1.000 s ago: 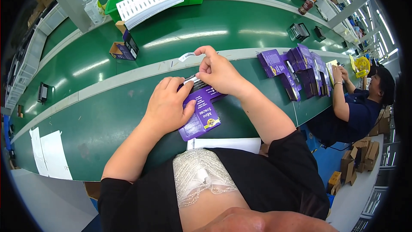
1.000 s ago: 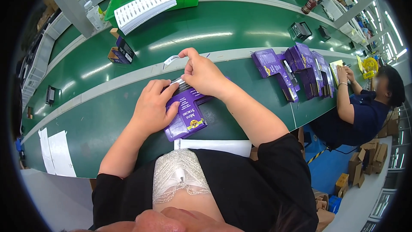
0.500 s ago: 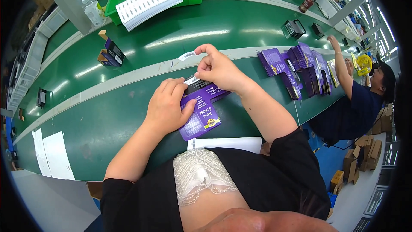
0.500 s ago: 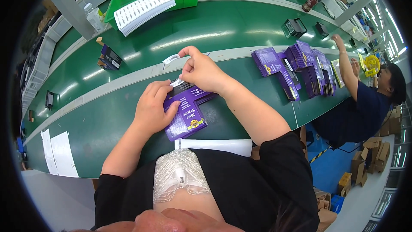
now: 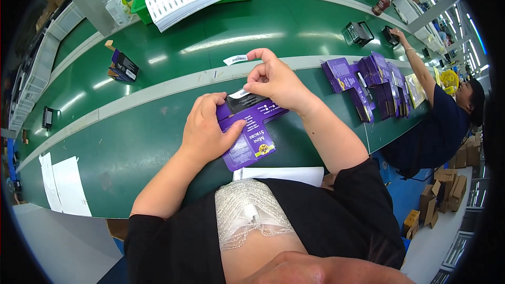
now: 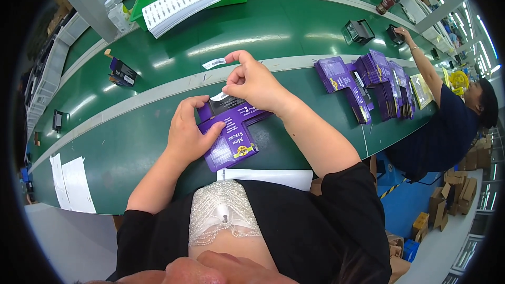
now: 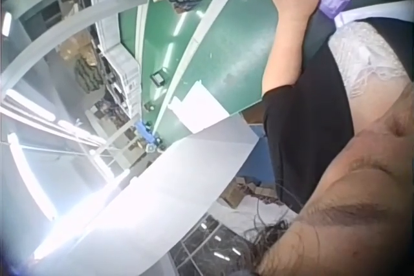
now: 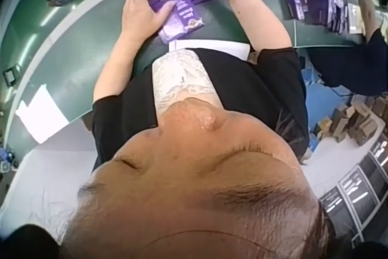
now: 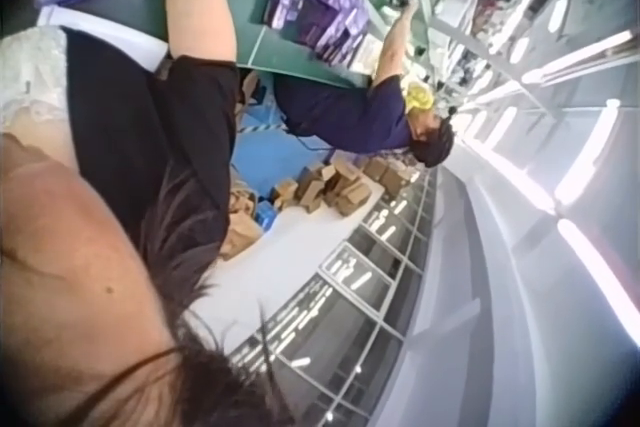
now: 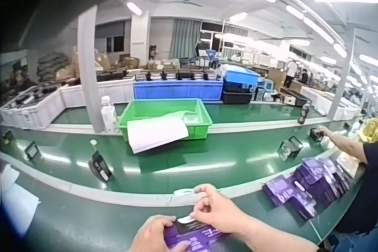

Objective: Applying labels to product boxes and placing them into bags on an assembly line.

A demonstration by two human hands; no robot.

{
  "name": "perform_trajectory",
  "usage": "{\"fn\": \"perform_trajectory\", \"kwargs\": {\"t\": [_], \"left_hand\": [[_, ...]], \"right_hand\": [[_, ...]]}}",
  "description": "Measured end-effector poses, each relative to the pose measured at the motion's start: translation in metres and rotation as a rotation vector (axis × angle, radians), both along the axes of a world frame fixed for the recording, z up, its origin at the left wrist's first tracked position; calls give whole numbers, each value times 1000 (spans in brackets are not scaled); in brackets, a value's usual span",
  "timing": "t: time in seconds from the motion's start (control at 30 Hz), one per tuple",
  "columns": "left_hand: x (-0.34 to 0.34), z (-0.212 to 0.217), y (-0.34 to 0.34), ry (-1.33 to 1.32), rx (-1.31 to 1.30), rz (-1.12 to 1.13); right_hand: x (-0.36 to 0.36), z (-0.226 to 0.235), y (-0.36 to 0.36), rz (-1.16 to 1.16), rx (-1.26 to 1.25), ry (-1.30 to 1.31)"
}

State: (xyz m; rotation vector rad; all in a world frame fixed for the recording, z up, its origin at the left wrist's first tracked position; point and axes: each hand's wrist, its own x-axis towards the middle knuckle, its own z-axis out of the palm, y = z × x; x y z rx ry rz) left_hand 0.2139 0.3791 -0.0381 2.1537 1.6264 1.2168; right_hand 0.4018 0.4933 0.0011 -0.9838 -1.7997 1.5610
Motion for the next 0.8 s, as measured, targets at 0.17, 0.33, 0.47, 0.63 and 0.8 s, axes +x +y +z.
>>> {"fn": "perform_trajectory", "kwargs": {"t": [0.17, 0.33, 0.47, 0.63, 0.8], "left_hand": [[1, 2, 2, 9, -1, 14], [2, 9, 6, 116, 30, -59], [1, 4, 6, 199, 39, -64], [3, 7, 6, 195, 30, -63], [5, 11, 8, 211, -1, -64]], "right_hand": [[-3, 1, -1, -1, 42, -74], [-2, -1, 0, -3, 69, -100], [-1, 2, 0, -13, 94, -163], [0, -2, 0, -2, 265, -283], [-1, 2, -1, 12, 314, -340]]}}
